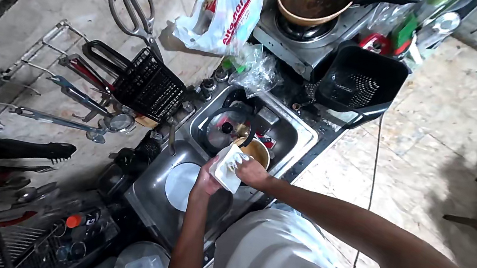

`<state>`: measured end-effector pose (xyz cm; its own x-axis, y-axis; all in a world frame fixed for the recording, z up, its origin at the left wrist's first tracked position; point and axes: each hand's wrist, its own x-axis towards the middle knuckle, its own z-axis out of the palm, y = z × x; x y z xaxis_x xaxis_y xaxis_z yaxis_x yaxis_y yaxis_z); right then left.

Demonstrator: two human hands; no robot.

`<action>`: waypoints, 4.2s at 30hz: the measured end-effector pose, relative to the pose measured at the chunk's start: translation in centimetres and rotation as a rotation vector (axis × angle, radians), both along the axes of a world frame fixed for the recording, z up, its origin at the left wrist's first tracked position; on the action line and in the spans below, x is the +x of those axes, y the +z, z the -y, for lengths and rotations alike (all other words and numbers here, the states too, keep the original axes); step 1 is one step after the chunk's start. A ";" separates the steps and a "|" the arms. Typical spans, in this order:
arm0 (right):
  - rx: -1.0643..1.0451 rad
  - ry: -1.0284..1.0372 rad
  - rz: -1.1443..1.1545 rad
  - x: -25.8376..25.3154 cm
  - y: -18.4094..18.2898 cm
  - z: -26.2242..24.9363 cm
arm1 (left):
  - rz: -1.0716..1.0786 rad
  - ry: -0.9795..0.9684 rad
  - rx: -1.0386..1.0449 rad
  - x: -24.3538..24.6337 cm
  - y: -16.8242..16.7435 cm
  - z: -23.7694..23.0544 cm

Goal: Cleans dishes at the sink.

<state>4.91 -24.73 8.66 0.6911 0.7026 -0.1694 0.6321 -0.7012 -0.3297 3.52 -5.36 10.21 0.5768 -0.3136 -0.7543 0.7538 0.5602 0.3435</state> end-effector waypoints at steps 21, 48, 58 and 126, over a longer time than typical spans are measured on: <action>0.834 -0.475 -0.851 -2.1 0.8 -3.2 | 0.091 0.346 0.038 -1.2 -2.4 1.2; 0.764 -0.437 -0.697 -2.7 0.9 -1.4 | -0.057 0.127 0.099 -0.5 -0.7 3.0; 1.184 -1.101 -0.775 0.9 1.3 -0.4 | 0.205 0.331 0.125 -3.0 -4.3 2.0; 0.819 -0.806 -0.327 1.4 5.2 -4.9 | 0.700 0.137 1.087 -2.9 2.5 5.2</action>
